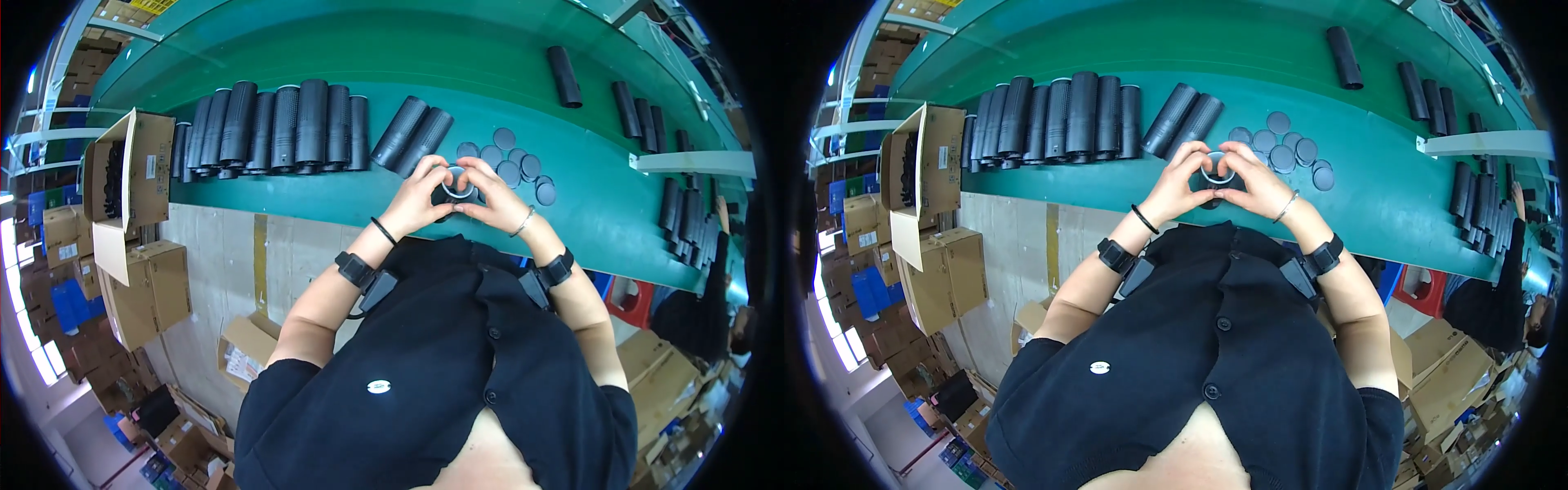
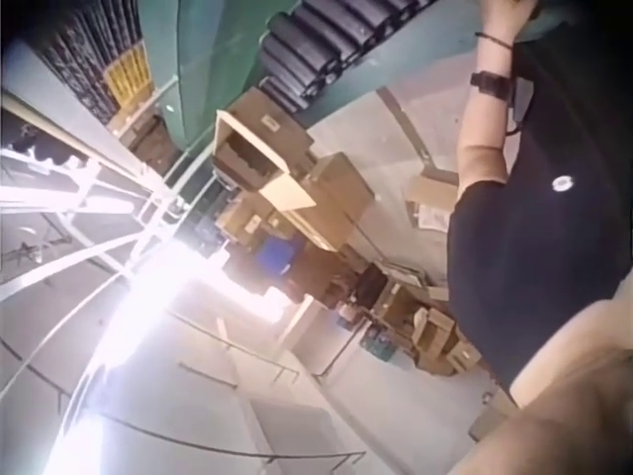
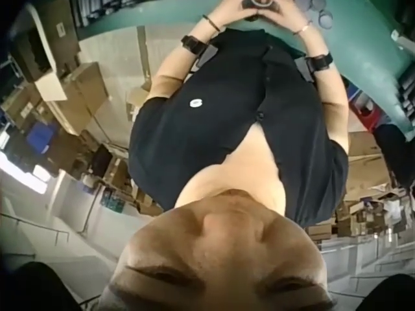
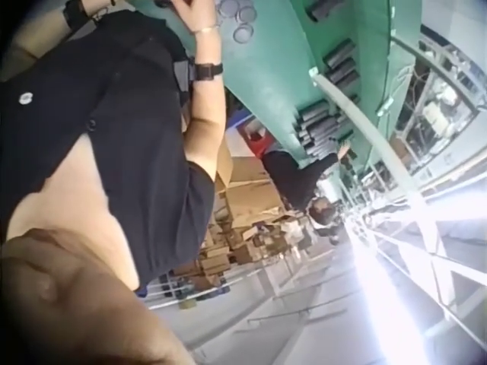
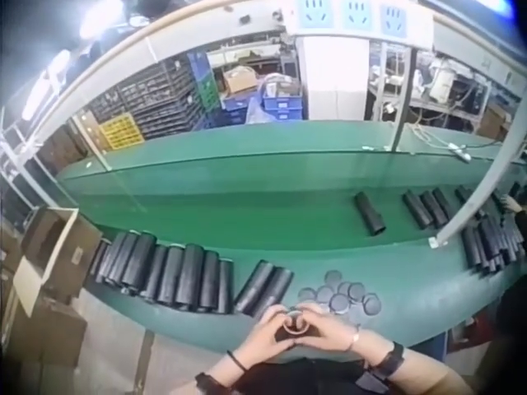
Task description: The person picks up a black cylinder and a cap, presses the cap onto the cylinder, and places the assembled unit onto the table, repeating this process several times.
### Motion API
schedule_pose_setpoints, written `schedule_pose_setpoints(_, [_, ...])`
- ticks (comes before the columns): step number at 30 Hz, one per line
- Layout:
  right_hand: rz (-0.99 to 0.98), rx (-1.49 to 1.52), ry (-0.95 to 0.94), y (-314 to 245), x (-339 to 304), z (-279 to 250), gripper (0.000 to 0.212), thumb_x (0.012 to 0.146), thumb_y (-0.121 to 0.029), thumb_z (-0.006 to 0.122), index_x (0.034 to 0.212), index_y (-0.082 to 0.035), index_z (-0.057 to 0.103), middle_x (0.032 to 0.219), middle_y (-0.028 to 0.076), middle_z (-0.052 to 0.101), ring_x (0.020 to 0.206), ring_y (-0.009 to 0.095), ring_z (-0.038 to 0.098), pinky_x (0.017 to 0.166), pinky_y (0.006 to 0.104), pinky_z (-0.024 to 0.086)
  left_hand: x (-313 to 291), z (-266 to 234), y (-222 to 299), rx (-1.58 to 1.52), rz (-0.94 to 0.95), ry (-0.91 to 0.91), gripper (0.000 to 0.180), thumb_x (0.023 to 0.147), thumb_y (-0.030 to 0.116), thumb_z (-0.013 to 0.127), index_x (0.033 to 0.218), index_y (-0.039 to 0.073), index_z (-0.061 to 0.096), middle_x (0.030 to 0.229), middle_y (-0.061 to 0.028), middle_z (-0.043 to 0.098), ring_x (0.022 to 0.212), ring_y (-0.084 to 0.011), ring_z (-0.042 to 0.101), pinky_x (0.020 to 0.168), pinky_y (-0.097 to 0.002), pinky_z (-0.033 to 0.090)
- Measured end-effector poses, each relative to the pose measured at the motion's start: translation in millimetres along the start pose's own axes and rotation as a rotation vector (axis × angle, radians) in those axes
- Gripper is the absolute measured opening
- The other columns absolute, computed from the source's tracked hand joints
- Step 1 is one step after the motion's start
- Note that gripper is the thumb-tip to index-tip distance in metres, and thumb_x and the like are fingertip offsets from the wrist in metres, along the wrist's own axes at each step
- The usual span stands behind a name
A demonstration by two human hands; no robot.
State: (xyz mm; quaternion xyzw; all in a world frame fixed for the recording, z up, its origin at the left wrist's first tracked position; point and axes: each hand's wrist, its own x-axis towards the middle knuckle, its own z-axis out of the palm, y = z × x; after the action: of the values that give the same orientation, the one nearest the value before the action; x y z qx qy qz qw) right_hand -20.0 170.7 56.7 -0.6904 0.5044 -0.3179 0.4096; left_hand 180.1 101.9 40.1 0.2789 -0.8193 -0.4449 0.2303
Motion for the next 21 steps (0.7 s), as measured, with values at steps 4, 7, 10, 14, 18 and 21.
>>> schedule_pose_setpoints(4, [0.028, -0.023, 0.028, 0, -4, 0, 0.022, 0.076, -0.009, 0.073, 0.089, -0.006, 0.056, 0.136, 0.017, 0.042, 0.126, 0.037, 0.044, 0.101, 0.0417, 0.041, -1, 4, -2, 0.051, 0.015, 0.013, 0.039, 0.065, 0.019, 0.084, 0.082, 0.007, 0.051, 0.117, -0.0074, 0.049, 0.099, -0.0264, 0.061, 0.075, -0.0391, 0.052])
schedule_pose_setpoints(7, [0.041, -0.045, 0.021, -1, -2, 0, 0.018, 0.077, -0.006, 0.072, 0.088, -0.007, 0.058, 0.138, 0.017, 0.041, 0.131, 0.035, 0.04, 0.104, 0.0409, 0.038, 0, 3, -1, 0.052, 0.043, 0.015, 0.036, 0.065, 0.019, 0.084, 0.078, 0.006, 0.053, 0.117, -0.0078, 0.049, 0.101, -0.0266, 0.06, 0.076, -0.0384, 0.052])
schedule_pose_setpoints(10, [0.022, -0.126, 0.02, -1, -4, 3, 0.015, 0.078, -0.006, 0.072, 0.089, -0.008, 0.062, 0.139, 0.015, 0.041, 0.131, 0.034, 0.039, 0.105, 0.0414, 0.036, 1, 2, -3, 0.021, 0.056, -0.003, 0.034, 0.065, 0.018, 0.084, 0.076, 0.005, 0.055, 0.117, -0.0085, 0.05, 0.105, -0.0272, 0.059, 0.078, -0.0377, 0.052])
schedule_pose_setpoints(14, [0.007, -0.153, 0.045, 1, -5, 11, 0.018, 0.078, -0.008, 0.072, 0.095, -0.01, 0.065, 0.139, 0.014, 0.042, 0.13, 0.034, 0.038, 0.107, 0.0421, 0.034, 2, -2, -4, -0.029, 0.11, -0.004, 0.032, 0.066, 0.018, 0.084, 0.075, 0.004, 0.056, 0.118, -0.0104, 0.051, 0.106, -0.0285, 0.058, 0.081, -0.0372, 0.051])
schedule_pose_setpoints(18, [0.047, 0.029, 0.11, 0, -4, 7, 0.024, 0.081, -0.007, 0.069, 0.105, -0.01, 0.066, 0.136, 0.011, 0.045, 0.126, 0.028, 0.042, 0.099, 0.0377, 0.04, -6, -12, -13, -0.04, -0.012, -0.091, 0.028, 0.068, 0.013, 0.083, 0.077, 0.005, 0.057, 0.124, -0.0142, 0.052, 0.108, -0.0313, 0.057, 0.089, -0.0377, 0.05])
schedule_pose_setpoints(21, [0.194, 0.215, 0.422, 42, -4, -16, 0.023, 0.082, -0.004, 0.067, 0.104, -0.007, 0.065, 0.112, 0.008, 0.056, 0.095, 0.017, 0.059, 0.074, 0.0264, 0.05, -11, -21, -17, -0.197, -0.146, -0.014, 0.045, 0.067, 0.006, 0.082, 0.102, 0.008, 0.053, 0.125, -0.0121, 0.053, 0.115, -0.0246, 0.056, 0.092, -0.0373, 0.049])
